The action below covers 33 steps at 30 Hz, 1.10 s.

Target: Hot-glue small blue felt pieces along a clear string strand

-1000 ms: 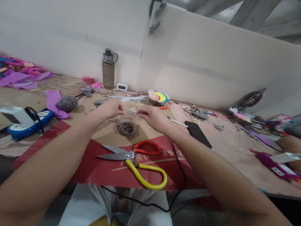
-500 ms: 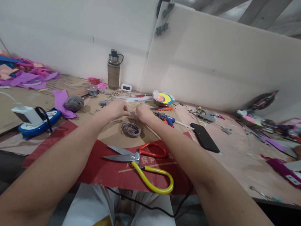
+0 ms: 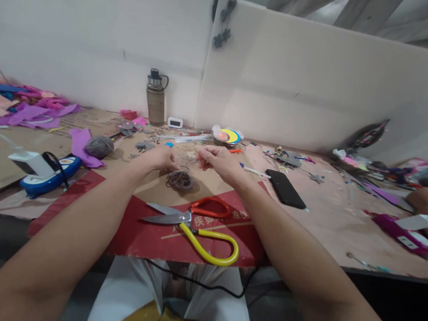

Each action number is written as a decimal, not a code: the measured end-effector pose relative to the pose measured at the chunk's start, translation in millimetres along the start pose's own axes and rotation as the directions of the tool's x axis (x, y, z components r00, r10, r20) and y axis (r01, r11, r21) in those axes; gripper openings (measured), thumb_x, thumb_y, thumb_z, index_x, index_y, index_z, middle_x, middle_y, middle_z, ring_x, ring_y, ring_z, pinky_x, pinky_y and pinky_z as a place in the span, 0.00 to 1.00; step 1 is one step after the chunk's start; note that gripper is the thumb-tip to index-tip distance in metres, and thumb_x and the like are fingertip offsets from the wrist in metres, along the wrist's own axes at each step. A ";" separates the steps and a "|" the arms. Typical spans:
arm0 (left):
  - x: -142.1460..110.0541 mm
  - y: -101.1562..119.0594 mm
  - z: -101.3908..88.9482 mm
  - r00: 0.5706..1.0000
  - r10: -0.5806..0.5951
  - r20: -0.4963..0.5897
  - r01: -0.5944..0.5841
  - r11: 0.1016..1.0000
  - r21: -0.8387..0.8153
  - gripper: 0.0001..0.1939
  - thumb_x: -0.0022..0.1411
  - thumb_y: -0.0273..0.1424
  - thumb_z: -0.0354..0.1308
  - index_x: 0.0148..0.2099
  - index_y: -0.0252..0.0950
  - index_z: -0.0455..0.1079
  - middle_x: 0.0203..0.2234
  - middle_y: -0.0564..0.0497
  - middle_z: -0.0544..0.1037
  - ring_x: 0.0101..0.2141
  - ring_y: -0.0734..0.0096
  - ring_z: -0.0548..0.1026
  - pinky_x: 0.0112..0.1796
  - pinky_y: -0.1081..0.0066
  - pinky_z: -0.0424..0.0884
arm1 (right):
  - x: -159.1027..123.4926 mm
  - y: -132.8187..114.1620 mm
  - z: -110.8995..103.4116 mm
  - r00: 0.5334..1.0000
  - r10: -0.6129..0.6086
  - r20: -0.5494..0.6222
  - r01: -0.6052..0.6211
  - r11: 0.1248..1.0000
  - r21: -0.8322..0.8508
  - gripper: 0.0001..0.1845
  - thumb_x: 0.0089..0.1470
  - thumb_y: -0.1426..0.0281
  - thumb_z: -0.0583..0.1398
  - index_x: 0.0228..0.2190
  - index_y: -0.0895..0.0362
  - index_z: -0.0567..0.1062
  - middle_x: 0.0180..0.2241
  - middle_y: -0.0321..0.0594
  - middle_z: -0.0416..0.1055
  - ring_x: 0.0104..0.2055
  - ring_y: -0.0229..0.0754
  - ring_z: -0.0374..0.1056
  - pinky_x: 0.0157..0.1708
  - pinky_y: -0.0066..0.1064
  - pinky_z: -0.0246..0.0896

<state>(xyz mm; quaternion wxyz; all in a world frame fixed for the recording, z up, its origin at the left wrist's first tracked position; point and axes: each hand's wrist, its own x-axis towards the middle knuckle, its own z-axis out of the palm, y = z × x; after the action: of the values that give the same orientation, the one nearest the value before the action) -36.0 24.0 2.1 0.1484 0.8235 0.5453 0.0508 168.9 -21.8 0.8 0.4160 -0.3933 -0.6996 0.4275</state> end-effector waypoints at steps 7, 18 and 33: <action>-5.3 3.3 -9.8 0.995 -0.024 -0.100 0.025 1.000 0.017 0.09 0.50 0.35 0.58 0.24 0.36 0.74 0.18 0.53 0.74 0.24 0.72 0.69 0.25 0.75 0.59 | 1.1 27.5 3.6 0.983 -0.026 -0.179 -0.009 0.981 -0.192 0.07 0.54 0.69 0.53 0.31 0.57 0.70 0.23 0.31 0.65 0.25 0.33 0.62 0.26 0.25 0.58; -7.0 1.3 -16.6 0.965 0.036 -0.258 -0.061 0.994 -0.090 0.15 0.57 0.39 0.55 0.34 0.33 0.76 0.26 0.49 0.78 0.26 0.72 0.70 0.29 0.74 0.61 | -3.2 34.9 6.3 0.984 -0.118 -0.131 0.037 0.867 -0.497 0.14 0.55 0.76 0.48 0.32 0.58 0.73 0.29 0.36 0.71 0.33 0.37 0.65 0.36 0.28 0.58; 3.9 -2.5 7.5 0.986 0.131 0.102 -0.119 0.986 -0.118 0.12 0.47 0.36 0.59 0.32 0.36 0.78 0.23 0.51 0.78 0.26 0.71 0.71 0.28 0.75 0.63 | 10.4 56.7 22.9 0.987 -0.162 -0.005 0.119 0.742 -0.660 0.12 0.50 0.80 0.54 0.30 0.58 0.77 0.32 0.41 0.74 0.35 0.39 0.66 0.38 0.29 0.58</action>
<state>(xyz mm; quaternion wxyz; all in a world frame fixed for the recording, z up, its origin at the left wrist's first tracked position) -34.8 27.0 -6.1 0.2202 0.8481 0.4797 0.0449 155.4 -0.2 -55.8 0.3037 -0.4736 -0.8195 0.1092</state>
